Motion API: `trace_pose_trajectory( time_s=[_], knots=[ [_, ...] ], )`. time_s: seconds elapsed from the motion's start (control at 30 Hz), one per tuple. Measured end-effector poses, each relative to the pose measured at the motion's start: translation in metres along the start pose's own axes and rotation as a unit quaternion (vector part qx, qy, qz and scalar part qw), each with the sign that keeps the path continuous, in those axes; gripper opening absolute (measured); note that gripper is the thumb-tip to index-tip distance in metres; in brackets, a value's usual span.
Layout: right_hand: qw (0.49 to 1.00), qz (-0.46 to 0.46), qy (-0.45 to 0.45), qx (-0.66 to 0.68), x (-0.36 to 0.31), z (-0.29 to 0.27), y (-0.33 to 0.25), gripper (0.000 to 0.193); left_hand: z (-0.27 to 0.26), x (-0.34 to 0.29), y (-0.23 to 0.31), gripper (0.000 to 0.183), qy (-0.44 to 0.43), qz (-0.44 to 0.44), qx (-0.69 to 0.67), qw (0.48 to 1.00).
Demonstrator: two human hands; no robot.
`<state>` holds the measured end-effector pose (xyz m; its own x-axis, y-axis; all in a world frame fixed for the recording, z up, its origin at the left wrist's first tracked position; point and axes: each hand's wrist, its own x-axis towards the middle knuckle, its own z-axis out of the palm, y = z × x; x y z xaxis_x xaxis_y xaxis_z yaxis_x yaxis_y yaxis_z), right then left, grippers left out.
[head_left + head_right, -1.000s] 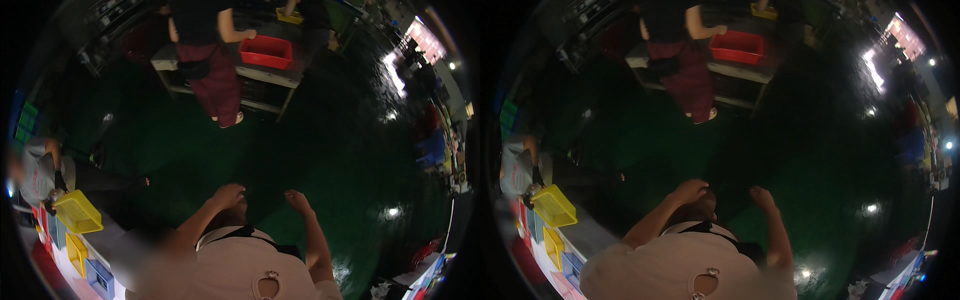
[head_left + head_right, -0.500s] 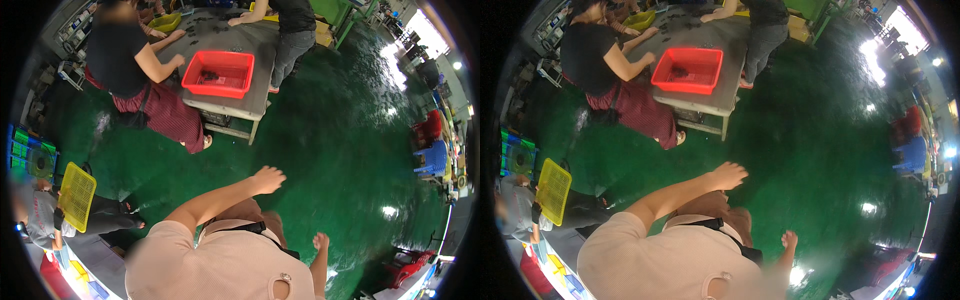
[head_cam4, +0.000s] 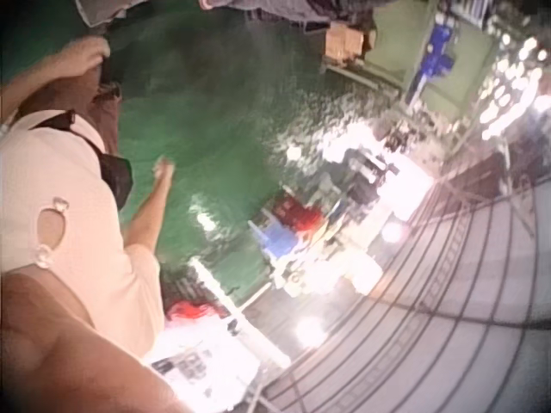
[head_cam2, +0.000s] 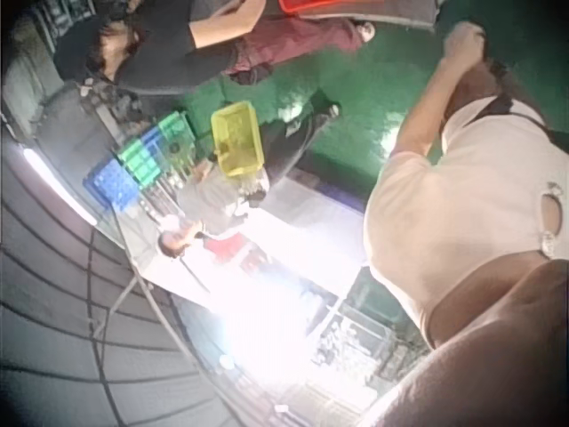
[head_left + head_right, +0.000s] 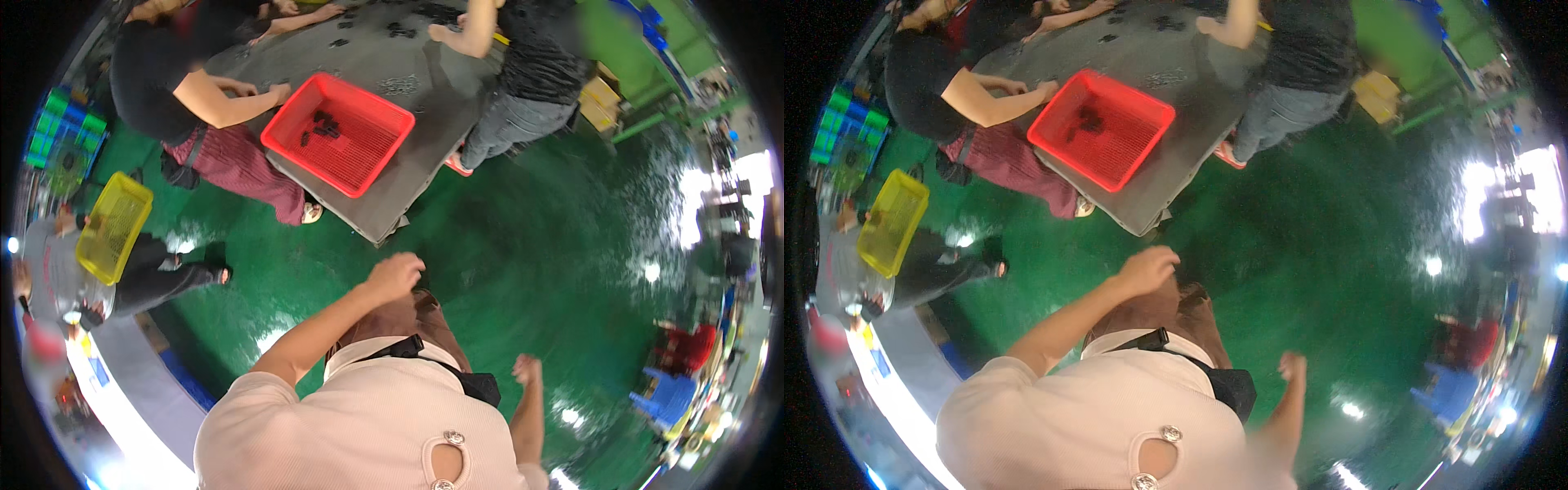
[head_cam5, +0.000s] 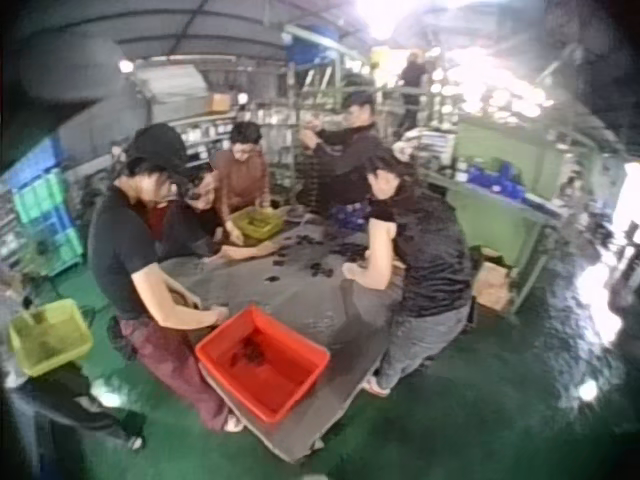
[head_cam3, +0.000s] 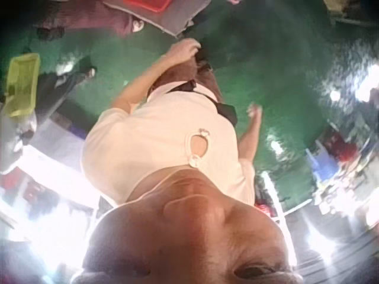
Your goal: The person assembles small black plastic keychains by hand at a shared table with coworkers. They pick up plastic bodies and metal rings, connect them, and place the finished keychains into colored plastic baskets.
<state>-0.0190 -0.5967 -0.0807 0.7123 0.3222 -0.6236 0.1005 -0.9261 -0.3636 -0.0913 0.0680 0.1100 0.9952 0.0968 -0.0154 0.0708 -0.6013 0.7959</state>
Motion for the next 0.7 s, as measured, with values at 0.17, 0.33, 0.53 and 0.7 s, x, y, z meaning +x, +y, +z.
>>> trace_pose_trajectory(
  time_s=[0.17, 0.33, 0.53, 0.7],
  knots=[
    [0.972, -0.175, 0.130, -0.085, 0.273, -0.252, -0.308, 0.015, -0.070, 0.038, -0.077, 0.048, 0.400, -0.220, 0.138, 0.879],
    [0.930, -0.362, 0.047, -0.048, 0.345, -0.275, -0.615, 0.026, -0.104, 0.076, -0.181, 0.078, 0.567, -0.401, 0.037, 0.718],
    [0.901, -0.423, -0.091, -0.042, 0.401, -0.185, -0.760, 0.067, -0.102, 0.119, -0.204, 0.072, 0.552, -0.481, -0.018, 0.681],
    [0.871, -0.403, -0.239, -0.150, 0.399, -0.169, -0.796, 0.052, -0.097, 0.091, -0.189, 0.068, 0.549, -0.560, -0.047, 0.619]
  ],
)
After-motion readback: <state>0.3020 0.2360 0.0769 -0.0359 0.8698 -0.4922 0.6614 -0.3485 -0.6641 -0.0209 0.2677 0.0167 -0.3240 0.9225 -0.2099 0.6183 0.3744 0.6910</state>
